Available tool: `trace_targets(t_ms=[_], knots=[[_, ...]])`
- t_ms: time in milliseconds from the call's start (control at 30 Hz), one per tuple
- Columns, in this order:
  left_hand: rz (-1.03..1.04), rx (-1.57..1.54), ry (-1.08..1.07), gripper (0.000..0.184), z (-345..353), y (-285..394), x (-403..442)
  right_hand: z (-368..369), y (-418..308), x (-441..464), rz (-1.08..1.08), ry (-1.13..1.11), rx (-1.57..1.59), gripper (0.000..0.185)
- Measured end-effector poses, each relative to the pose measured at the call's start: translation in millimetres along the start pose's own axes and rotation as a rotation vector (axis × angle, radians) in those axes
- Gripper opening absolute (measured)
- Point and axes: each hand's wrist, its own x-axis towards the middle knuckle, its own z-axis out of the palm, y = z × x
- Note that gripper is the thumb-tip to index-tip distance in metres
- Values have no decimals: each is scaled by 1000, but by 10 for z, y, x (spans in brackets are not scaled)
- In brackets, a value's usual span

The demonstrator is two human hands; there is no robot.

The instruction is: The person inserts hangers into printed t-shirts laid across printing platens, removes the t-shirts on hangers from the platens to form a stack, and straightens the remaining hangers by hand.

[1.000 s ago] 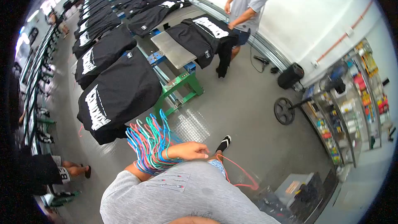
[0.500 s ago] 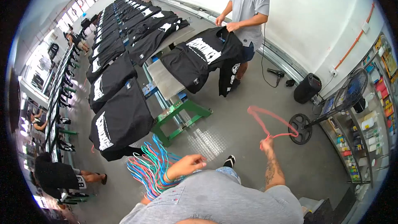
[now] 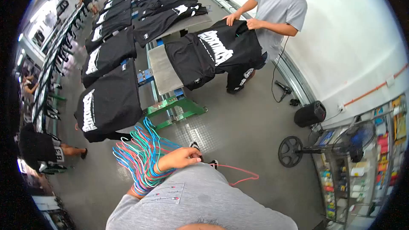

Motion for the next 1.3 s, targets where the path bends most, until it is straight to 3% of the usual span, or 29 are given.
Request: trace_targets(t_ms=[100, 200, 233, 333, 367, 500, 533, 633, 700, 800, 967, 1000, 1100, 1300], knots=[[36, -36, -18, 41, -266, -174, 305, -306, -233, 57, 10, 68, -125, 20], [-15, -165, -31, 35, -802, 0, 585, -870, -569, 346, -27, 321, -322, 22], [-51, -218, -33, 34, -954, 39, 666, -1096, -748, 409, -106, 466, -351, 23], [174, -173, 199, 30, -1216, -42, 933, -1753, -1860, 273, -428, 858, -314, 14], [225, -179, 274, 29, -1258, -31, 998, -1928, -2248, 185, -455, 848, -243, 13], [343, 60, 577, 43, -1371, 129, 1057, -2146, -3654, -450, -613, 753, -225, 10], [250, 124, 627, 64, -1387, 130, 1059, -2130, -3822, -416, -692, 668, -272, 10], [20, 491, 987, 80, -1430, 291, 984, -2120, -4291, -347, -906, 363, -448, 13], [-185, 556, 1028, 93, -1358, 261, 971, -2163, -4634, -409, -994, 133, -576, 17], [-311, 371, 993, 93, -1060, 160, 957, -2470, -5025, -375, -1146, -93, -773, 20], [-476, -4, 1070, 86, -507, 324, 1165, -2959, -5438, -270, -1441, -190, -872, 23], [-514, 101, 1128, 84, -380, 383, 1215, -2979, -5502, -218, -1536, -214, -887, 24], [-732, 217, 1239, 78, -53, 715, 1328, -3082, -5604, -231, -1492, -361, -980, 20], [-823, 44, 1393, 67, 398, 960, 1299, -2921, -5585, -210, -1544, -557, -938, 21]])
